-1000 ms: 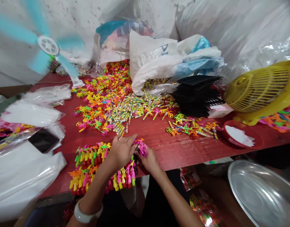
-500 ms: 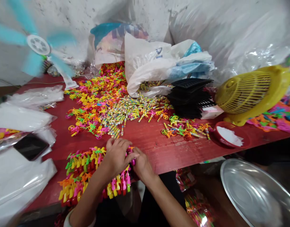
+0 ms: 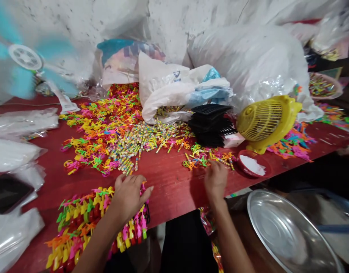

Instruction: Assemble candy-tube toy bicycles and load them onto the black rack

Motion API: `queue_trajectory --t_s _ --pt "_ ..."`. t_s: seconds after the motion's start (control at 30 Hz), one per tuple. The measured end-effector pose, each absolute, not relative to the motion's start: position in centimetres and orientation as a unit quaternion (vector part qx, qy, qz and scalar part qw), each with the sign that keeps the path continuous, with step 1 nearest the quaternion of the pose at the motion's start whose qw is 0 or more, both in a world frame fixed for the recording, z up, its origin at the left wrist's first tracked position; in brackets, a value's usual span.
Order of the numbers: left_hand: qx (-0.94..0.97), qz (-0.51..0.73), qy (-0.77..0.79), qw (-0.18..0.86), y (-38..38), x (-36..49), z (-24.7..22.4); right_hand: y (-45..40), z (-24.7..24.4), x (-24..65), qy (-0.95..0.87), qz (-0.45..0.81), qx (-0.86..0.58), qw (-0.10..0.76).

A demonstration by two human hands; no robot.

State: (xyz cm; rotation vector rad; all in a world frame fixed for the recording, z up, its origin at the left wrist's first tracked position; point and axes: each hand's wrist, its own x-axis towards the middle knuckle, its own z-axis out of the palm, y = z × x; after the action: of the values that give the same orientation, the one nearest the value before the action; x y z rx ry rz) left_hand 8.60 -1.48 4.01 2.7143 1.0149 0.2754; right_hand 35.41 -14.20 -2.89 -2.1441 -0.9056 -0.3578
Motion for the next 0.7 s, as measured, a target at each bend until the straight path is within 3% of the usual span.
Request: queue_trajectory --t_s 0.1,0.2,0.5,0.7 --pt "0.922 0.093 0.356 0.118 -1.3 8.8 4.0 -16.2 -3.6 40.0 -0.307 -0.173 -0.902 0.251" --pt "0.918 0.091 0.369 0.110 -1.0 9.0 4.2 -16.0 -5.0 39.5 -0.386 -0.155 -0.886 0.206" --pt "0.916 0.075 0.377 0.114 -0.4 9.0 4.6 -12.4 -6.4 32.4 -0.485 -0.151 -0.790 0.344" --pt "0.917 0.089 0.369 0.122 -0.3 8.9 4.1 -13.8 -5.7 31.9 -0.482 -0.123 -0.785 0.370"
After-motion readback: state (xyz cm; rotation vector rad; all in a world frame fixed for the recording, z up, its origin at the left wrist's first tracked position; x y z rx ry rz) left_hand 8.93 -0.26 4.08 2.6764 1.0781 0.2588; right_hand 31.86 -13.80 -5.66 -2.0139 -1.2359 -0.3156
